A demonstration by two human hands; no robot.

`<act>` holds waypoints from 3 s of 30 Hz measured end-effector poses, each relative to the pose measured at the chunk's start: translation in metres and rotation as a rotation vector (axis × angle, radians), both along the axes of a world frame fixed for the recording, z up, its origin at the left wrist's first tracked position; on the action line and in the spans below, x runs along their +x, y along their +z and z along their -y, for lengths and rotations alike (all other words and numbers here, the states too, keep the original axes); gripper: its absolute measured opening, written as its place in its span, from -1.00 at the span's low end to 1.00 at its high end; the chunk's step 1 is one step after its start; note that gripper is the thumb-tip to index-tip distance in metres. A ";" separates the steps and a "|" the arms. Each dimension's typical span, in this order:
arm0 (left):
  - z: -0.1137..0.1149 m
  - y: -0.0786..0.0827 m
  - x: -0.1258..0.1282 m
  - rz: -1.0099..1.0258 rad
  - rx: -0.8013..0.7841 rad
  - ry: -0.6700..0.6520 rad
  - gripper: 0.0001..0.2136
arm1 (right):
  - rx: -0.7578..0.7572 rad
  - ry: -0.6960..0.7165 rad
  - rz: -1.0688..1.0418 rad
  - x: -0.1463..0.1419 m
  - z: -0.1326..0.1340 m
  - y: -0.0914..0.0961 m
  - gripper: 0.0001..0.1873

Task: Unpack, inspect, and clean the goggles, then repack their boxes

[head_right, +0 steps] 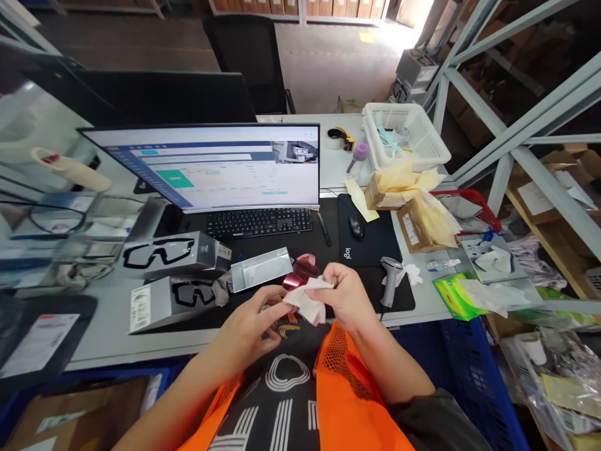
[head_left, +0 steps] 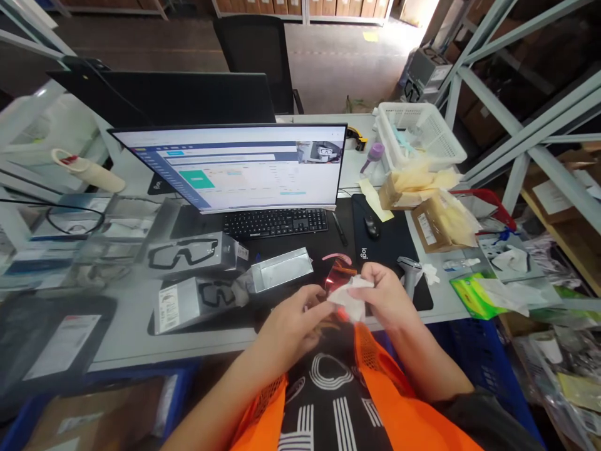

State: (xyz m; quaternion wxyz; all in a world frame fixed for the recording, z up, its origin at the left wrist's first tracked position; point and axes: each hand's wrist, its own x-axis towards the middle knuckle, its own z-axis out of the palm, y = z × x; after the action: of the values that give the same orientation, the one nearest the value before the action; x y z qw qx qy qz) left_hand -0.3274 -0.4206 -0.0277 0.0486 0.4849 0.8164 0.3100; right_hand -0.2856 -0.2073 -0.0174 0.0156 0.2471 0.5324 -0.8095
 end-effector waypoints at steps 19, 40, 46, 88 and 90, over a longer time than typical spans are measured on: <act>-0.023 -0.025 0.000 -0.527 0.373 0.522 -0.88 | 0.162 -0.162 -0.133 0.007 0.071 -0.013 -0.58; -0.013 -0.039 0.001 -0.537 0.387 0.514 -0.83 | -0.094 -0.203 -0.076 -0.012 0.073 -0.027 -0.36; -0.015 -0.034 0.003 -0.523 0.409 0.454 -0.78 | -0.516 -0.098 0.017 -0.034 0.041 -0.011 -0.53; -0.016 -0.009 0.005 -0.456 0.307 0.443 -0.93 | 1.443 0.125 -0.793 0.016 0.041 -0.025 -0.36; -0.013 -0.010 0.005 -0.457 0.321 0.487 -0.89 | 1.468 0.236 -0.896 0.018 0.052 -0.033 -0.26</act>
State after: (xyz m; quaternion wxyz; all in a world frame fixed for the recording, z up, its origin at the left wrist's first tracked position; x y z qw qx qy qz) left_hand -0.3223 -0.4076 -0.0377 -0.2867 0.3344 0.8387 0.3204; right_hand -0.2672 -0.2590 -0.0500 -0.2749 -0.2042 0.8983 -0.2753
